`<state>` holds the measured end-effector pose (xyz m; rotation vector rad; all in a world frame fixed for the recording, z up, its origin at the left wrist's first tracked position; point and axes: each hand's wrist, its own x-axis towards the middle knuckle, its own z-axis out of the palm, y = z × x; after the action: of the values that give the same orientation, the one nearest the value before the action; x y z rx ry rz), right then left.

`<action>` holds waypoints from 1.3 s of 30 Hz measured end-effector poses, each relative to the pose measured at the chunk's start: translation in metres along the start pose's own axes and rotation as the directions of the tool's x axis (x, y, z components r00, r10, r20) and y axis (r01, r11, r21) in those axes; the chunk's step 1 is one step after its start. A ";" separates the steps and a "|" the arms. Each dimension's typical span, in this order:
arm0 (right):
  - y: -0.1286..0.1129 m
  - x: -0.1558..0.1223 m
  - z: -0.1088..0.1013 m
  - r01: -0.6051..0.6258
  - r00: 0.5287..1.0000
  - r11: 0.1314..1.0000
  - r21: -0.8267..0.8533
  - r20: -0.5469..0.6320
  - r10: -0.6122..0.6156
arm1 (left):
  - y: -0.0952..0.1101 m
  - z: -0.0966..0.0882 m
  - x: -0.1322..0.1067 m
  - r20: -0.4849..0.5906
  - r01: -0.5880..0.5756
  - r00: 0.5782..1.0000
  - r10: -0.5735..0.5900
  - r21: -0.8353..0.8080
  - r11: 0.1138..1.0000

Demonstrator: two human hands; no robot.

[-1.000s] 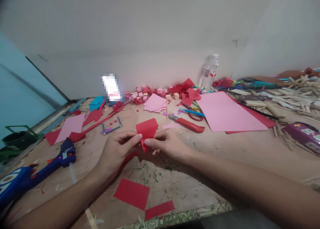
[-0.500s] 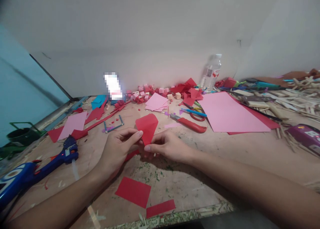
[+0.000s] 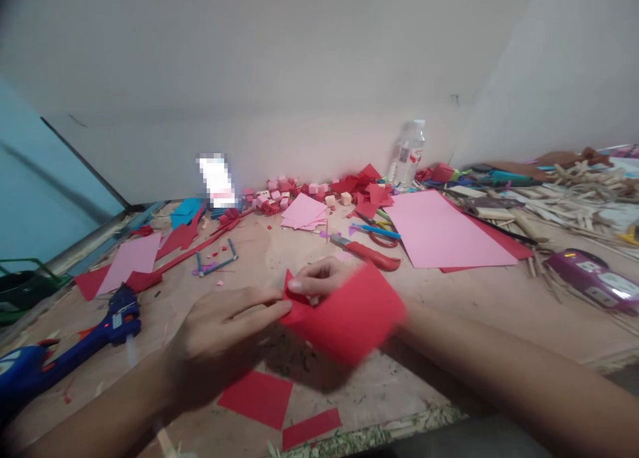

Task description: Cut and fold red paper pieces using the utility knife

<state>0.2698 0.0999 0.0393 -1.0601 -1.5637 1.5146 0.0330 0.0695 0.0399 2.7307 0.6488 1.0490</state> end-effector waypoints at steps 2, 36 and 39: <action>-0.003 0.001 -0.003 0.024 0.998 0.998 0.055 0.062 -0.028 | -0.001 0.001 0.002 -0.010 -0.099 0.995 0.100 0.088 0.991; 0.010 0.007 0.006 0.057 0.989 0.962 0.266 -0.144 -0.019 | 0.011 0.024 0.016 0.355 0.680 0.732 -0.582 -0.436 0.589; 0.009 0.007 0.003 0.056 0.997 0.975 0.215 -0.066 -0.042 | 0.012 0.026 0.016 0.290 0.684 0.713 -0.639 -0.489 0.541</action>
<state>0.2651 0.1050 0.0293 -0.9280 -1.3392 1.5640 0.0645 0.0663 0.0335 1.7332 1.0437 0.7528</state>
